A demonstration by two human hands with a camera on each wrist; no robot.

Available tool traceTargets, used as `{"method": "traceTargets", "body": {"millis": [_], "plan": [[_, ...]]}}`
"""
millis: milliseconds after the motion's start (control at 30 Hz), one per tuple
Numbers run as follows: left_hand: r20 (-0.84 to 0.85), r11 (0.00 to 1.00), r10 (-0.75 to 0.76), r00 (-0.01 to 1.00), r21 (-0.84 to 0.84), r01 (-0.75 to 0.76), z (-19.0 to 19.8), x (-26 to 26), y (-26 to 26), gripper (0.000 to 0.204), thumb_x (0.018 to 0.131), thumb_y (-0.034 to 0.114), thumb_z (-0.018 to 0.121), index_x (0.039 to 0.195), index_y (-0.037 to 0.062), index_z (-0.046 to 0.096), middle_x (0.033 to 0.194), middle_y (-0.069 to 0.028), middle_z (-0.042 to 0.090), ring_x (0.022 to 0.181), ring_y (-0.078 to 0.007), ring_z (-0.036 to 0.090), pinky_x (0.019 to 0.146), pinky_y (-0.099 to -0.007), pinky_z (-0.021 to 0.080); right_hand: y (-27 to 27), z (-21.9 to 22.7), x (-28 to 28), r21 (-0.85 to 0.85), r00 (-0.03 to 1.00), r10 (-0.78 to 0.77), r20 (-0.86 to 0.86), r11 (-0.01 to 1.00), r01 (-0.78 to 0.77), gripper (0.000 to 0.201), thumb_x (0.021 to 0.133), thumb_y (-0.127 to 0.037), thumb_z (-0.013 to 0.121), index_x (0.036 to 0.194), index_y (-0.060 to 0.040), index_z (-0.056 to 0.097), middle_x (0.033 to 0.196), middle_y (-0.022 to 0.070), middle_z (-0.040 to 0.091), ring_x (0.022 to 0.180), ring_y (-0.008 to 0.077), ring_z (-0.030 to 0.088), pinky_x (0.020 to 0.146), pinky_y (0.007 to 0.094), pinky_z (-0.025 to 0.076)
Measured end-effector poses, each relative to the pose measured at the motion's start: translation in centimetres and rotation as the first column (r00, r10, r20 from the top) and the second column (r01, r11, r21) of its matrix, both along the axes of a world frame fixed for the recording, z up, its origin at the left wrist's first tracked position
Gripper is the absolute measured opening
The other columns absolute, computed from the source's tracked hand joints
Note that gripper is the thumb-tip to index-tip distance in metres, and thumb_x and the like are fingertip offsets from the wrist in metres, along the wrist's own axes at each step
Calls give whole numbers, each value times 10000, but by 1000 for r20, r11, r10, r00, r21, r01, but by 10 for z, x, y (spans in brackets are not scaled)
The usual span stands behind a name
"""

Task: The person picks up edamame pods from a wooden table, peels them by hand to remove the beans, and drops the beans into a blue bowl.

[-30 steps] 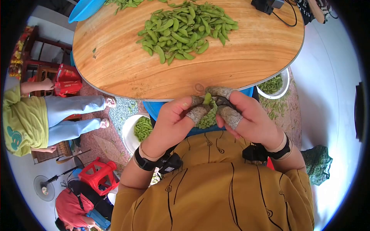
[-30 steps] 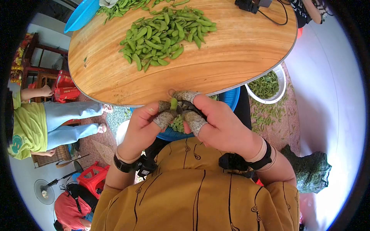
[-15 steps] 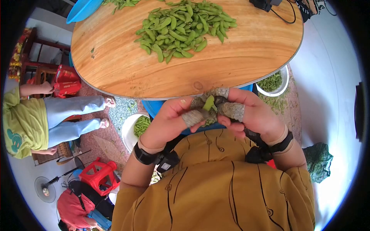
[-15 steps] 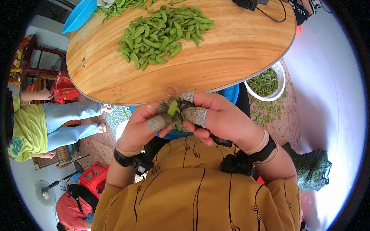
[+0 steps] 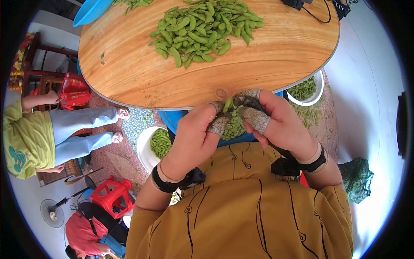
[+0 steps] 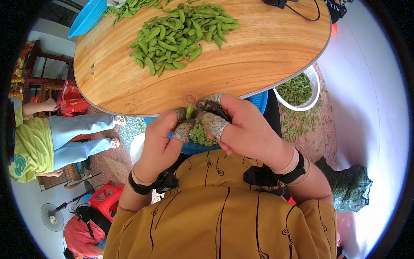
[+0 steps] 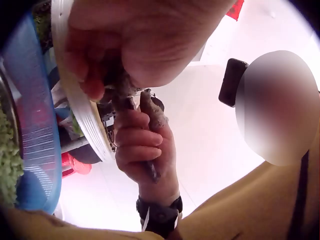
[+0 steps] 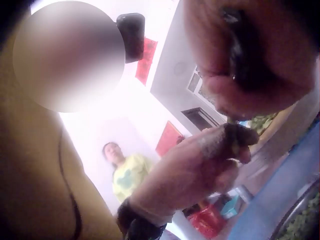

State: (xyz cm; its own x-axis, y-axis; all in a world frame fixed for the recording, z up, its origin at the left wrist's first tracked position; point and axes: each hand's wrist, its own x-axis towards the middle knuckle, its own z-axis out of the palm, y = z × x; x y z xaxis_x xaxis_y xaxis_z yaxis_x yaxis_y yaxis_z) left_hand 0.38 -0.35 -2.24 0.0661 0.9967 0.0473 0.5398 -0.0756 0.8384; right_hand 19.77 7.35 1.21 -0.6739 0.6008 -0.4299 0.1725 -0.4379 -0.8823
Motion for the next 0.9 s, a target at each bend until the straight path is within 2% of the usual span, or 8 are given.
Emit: {"method": "traceTargets", "body": {"millis": [67, 200, 267, 300, 367, 700, 800, 900], "plan": [[-3, 995, -59, 998, 79, 59, -1, 1, 1, 186, 787, -21, 513, 960, -14, 579, 769, -129, 564, 644, -219, 555, 594, -291, 435, 0, -5, -3, 51, 998, -59, -4, 997, 59, 90, 888, -81, 522, 948, -19, 549, 683, 5, 560, 473, 53, 473, 415, 204, 377], [-111, 979, -63, 992, 187, 83, -1, 3, 1, 122, 848, 3, 505, 944, -8, 581, 796, -102, 586, 644, -163, 543, 596, -257, 418, 4, -18, -1, 85, 998, -65, -1, 994, 65, 55, 870, -63, 542, 890, -15, 560, 633, 5, 548, 479, 51, 479, 416, 207, 372], [397, 956, 2, 918, -270, 115, 7, 3, -4, 141, 931, 64, 474, 994, 0, 582, 812, -73, 588, 636, -119, 509, 586, -224, 394, 6, -17, 1, 46, 998, -31, -48, 998, 34, 38, 857, -56, 560, 867, -19, 563, 601, 1, 534, 474, 49, 475, 419, 200, 366], [398, 956, 4, 918, -270, 113, 9, 3, -4, 141, 931, 64, 474, 994, 0, 582, 812, -73, 588, 636, -119, 509, 586, -224, 394, 6, -16, 2, 47, 998, -29, -47, 998, 31, 38, 857, -56, 560, 867, -19, 563, 601, 1, 534, 474, 49, 475, 419, 200, 366], [785, 887, 190, 590, -394, 240, 10, 4, -3, 205, 984, 130, 436, 1069, 1, 570, 833, -59, 587, 634, -92, 477, 571, -205, 376, 6, -15, 4, 8, 994, -8, -108, 1000, 9, 42, 851, -63, 584, 864, -26, 568, 610, -7, 537, 472, 44, 470, 421, 193, 362], [705, 906, 84, 704, -348, 240, 7, 1, -3, 235, 980, 161, 452, 1103, -11, 557, 812, -48, 576, 608, -86, 450, 546, -205, 356, 7, -17, 7, 93, 997, -25, -68, 995, 31, 153, 856, -179, 673, 877, -46, 602, 615, -20, 542, 476, 35, 470, 426, 180, 364], [826, 864, 126, 550, -364, 349, 5, -3, -6, 243, 965, 183, 493, 1091, -11, 567, 763, -34, 554, 558, -81, 414, 513, -206, 332, 8, -11, 9, 41, 990, 32, -138, 999, -27, 148, 851, -174, 672, 864, -44, 602, 617, -21, 545, 484, 35, 476, 424, 181, 365], [956, 791, 159, 246, -272, 548, 3, -8, -8, 213, 952, 116, 451, 1079, -9, 567, 803, -22, 572, 589, -57, 443, 545, -185, 358, 5, -2, 4, -286, 975, 10, -223, 955, -75, 134, 847, -164, 662, 860, -44, 604, 615, -20, 544, 497, 35, 481, 430, 184, 379]]}}
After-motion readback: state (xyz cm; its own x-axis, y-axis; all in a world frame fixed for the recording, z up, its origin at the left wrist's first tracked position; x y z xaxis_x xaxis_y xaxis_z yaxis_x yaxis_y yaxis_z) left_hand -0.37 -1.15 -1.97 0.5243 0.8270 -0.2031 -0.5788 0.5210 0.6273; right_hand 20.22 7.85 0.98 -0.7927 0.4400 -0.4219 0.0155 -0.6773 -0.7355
